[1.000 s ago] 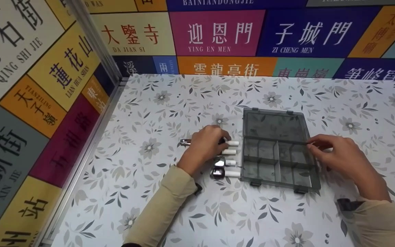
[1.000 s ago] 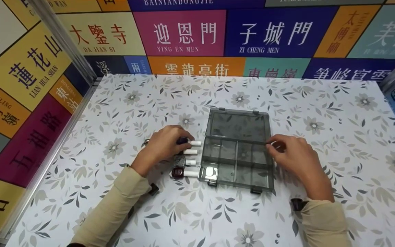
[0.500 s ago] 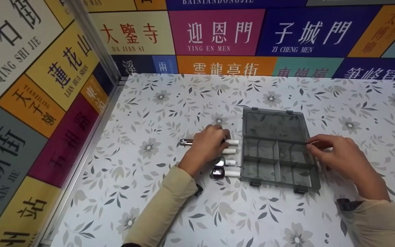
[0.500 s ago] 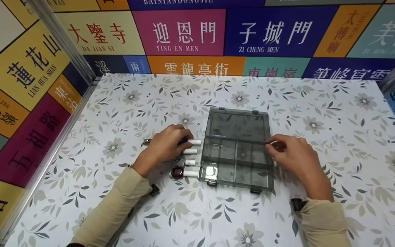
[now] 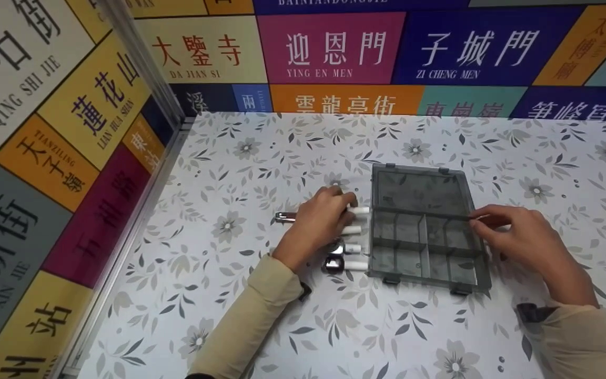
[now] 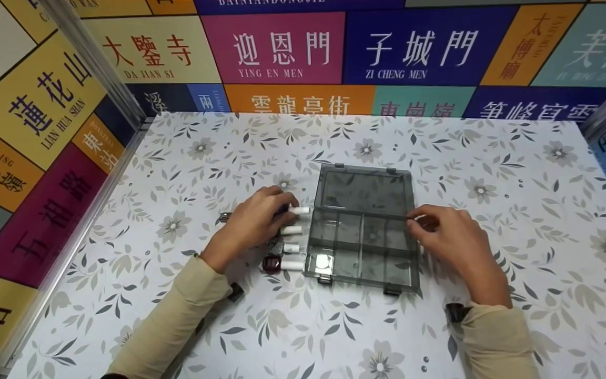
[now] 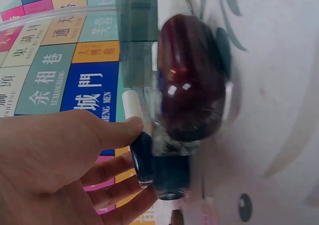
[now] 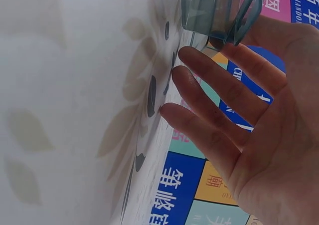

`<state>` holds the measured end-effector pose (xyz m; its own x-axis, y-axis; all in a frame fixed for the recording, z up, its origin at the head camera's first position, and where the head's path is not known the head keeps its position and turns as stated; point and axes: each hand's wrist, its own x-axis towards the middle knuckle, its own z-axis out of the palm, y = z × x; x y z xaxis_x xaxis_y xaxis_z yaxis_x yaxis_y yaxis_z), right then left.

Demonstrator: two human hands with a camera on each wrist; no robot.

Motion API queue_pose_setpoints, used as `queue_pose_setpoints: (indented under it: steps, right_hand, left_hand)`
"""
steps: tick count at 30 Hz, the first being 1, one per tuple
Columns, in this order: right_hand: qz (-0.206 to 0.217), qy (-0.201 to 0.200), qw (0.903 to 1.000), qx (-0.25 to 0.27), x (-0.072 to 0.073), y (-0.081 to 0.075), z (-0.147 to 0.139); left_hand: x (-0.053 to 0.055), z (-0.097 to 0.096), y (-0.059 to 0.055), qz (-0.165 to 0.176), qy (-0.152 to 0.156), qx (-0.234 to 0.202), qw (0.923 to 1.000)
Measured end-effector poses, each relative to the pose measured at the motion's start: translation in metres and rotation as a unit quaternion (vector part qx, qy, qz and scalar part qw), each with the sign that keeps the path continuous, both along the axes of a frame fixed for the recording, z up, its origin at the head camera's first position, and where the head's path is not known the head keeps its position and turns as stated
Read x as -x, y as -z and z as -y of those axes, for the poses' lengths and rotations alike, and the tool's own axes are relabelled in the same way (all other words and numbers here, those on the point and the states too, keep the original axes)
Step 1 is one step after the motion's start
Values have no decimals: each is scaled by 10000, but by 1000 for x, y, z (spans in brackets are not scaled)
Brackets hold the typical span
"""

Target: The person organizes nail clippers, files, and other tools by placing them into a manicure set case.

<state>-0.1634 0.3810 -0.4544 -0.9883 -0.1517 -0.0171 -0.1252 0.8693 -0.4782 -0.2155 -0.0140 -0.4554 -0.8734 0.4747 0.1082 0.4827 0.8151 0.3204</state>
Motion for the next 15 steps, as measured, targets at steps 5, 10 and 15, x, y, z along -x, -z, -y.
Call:
queue_pose_setpoints:
  steps: [5, 10, 15]
  right_hand:
    - [6, 8, 10000, 0, 0, -1, 0]
    - [24, 24, 10000, 30, -1, -1, 1]
    - [0, 27, 10000, 51, -1, -2, 1]
  left_hand:
    - [-2, -4, -5, -143, 97, -121, 9998]
    - [-6, -11, -7, -372, 256, -221, 9987]
    - [-10, -19, -10, -569, 418, -242, 9972]
